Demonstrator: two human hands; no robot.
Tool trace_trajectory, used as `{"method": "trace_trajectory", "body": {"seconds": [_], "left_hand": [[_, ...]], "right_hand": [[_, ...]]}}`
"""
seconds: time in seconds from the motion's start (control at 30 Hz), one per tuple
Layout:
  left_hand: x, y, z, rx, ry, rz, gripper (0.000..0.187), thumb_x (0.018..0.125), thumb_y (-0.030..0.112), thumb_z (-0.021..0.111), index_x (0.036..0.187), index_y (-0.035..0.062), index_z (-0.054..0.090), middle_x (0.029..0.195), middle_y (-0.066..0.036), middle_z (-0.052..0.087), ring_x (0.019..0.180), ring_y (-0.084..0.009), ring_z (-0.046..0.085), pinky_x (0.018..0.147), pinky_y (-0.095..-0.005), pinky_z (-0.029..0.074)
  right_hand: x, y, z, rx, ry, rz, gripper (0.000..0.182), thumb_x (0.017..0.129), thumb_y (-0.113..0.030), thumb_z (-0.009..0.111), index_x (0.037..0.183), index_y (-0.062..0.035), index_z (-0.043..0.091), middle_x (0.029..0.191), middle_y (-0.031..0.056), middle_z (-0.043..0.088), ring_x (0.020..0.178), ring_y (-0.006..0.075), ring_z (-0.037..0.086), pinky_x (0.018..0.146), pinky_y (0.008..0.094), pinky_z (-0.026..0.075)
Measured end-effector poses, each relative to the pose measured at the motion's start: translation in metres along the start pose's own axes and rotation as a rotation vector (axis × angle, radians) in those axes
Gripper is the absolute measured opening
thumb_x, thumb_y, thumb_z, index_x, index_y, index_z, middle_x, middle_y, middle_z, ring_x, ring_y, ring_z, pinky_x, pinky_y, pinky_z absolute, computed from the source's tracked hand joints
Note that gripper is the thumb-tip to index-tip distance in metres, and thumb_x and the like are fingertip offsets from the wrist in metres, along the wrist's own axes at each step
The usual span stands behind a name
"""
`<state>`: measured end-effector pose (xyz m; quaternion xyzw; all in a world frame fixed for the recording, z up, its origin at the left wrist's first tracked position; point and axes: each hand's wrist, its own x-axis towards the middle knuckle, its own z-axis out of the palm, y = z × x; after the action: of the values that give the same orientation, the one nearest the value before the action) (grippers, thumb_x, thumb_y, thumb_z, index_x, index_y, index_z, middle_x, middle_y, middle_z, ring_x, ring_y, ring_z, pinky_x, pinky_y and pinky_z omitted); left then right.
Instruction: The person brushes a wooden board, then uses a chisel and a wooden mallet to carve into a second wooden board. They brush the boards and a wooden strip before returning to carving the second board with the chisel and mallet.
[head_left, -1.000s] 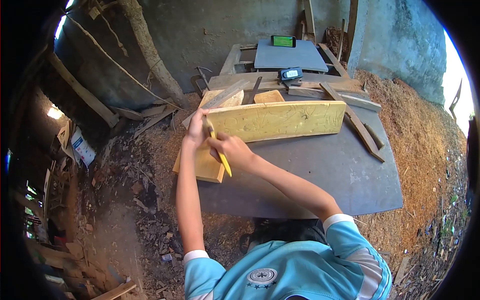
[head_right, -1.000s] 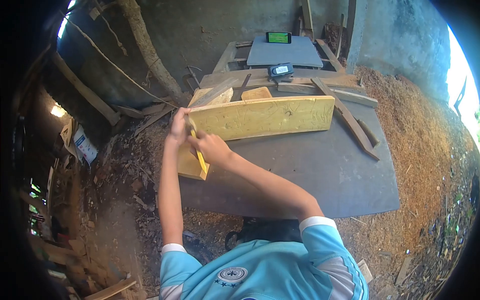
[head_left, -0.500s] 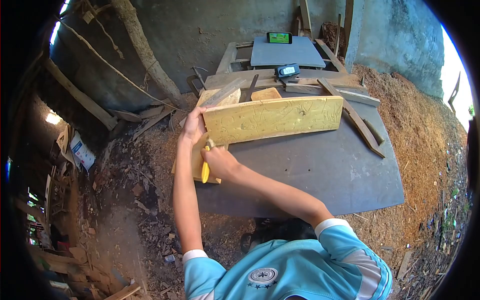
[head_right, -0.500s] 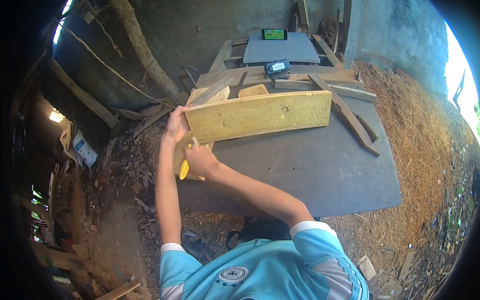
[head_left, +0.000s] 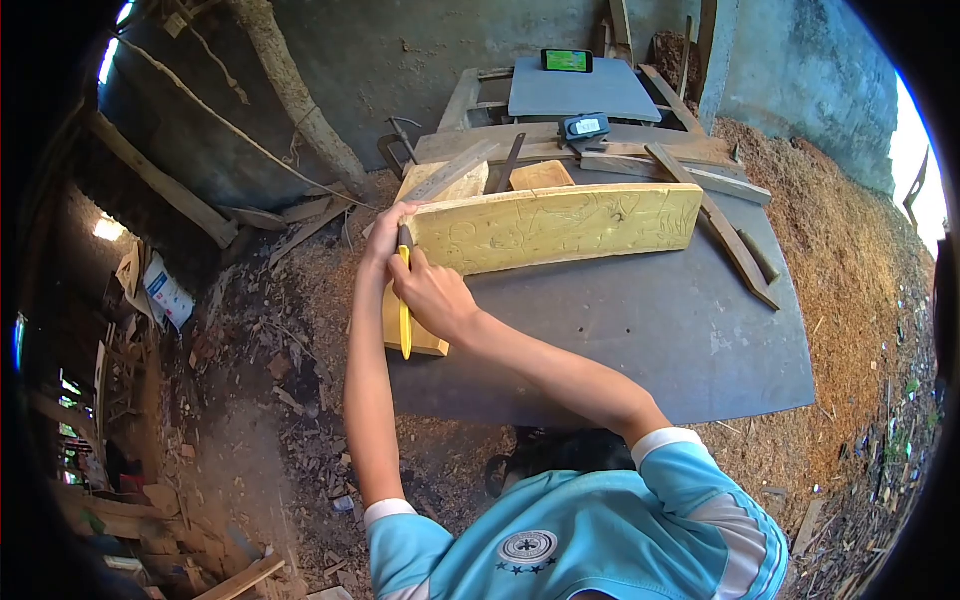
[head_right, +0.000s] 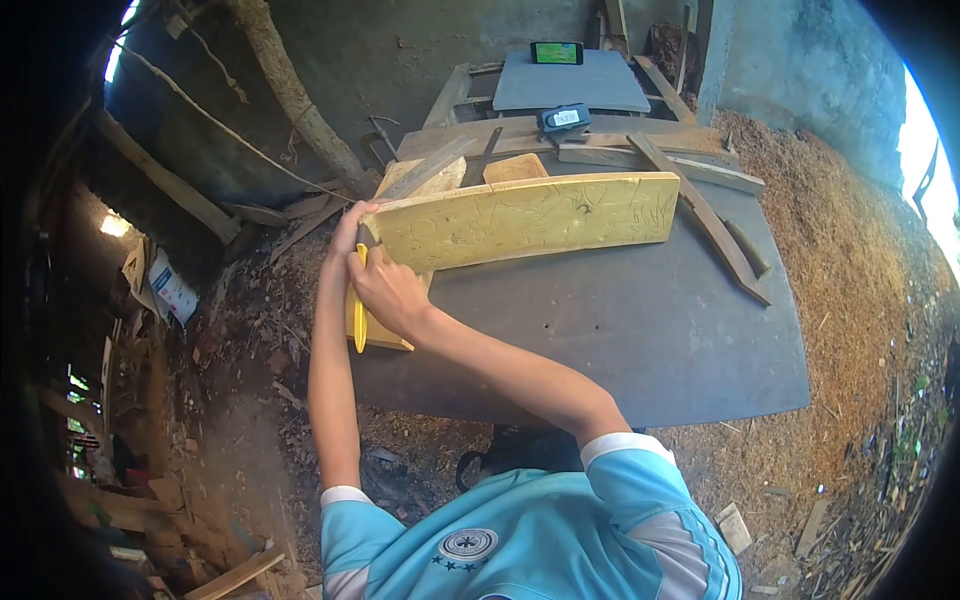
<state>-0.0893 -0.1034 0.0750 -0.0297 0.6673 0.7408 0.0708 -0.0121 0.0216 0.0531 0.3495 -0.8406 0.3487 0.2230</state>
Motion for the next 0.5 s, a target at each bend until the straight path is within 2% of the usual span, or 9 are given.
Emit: {"method": "trace_trajectory", "body": {"seconds": [0.17,0.27,0.43,0.5], "left_hand": [[-0.007,0.013,0.007,0.229,0.08,0.104,0.033,0.082,0.02,0.048,0.097,-0.0052,0.062,0.092,-0.011,0.063,0.079,-0.0159,0.059,0.074,-0.0259,0.045],[-0.008,0.019,0.006,0.338,0.059,0.108,0.033,0.081,0.018,0.049,0.099,-0.0056,0.062,0.091,-0.011,0.063,0.079,-0.0147,0.058,0.073,-0.0254,0.044],[-0.005,0.016,0.008,0.363,-0.001,0.176,0.029,0.081,0.018,0.044,0.092,-0.0028,0.061,0.087,-0.006,0.06,0.08,-0.0121,0.054,0.075,-0.0245,0.042],[-0.003,0.01,0.006,0.333,-0.046,0.205,0.027,0.083,0.018,0.04,0.088,-0.0005,0.059,0.084,-0.003,0.057,0.08,-0.0104,0.05,0.076,-0.0233,0.04]], "right_hand": [[0.004,0.004,0.002,-0.042,-0.036,-0.006,0.022,0.08,-0.01,0.055,0.094,0.0006,0.042,0.073,0.0185,0.054,0.057,0.0339,0.061,0.048,0.0411,0.05],[0.004,0.006,0.0,-0.035,-0.061,0.006,0.022,0.08,-0.012,0.056,0.094,0.0004,0.043,0.071,0.018,0.054,0.056,0.0333,0.061,0.048,0.0406,0.05],[0.004,0.004,-0.004,-0.026,-0.073,0.022,0.021,0.08,-0.013,0.057,0.092,0.0,0.046,0.072,0.0173,0.056,0.057,0.0319,0.061,0.048,0.0398,0.049],[0.004,0.004,-0.003,-0.038,-0.065,-0.003,0.018,0.077,-0.009,0.056,0.089,0.0021,0.048,0.07,0.0172,0.056,0.058,0.0307,0.062,0.047,0.0373,0.05]]}}
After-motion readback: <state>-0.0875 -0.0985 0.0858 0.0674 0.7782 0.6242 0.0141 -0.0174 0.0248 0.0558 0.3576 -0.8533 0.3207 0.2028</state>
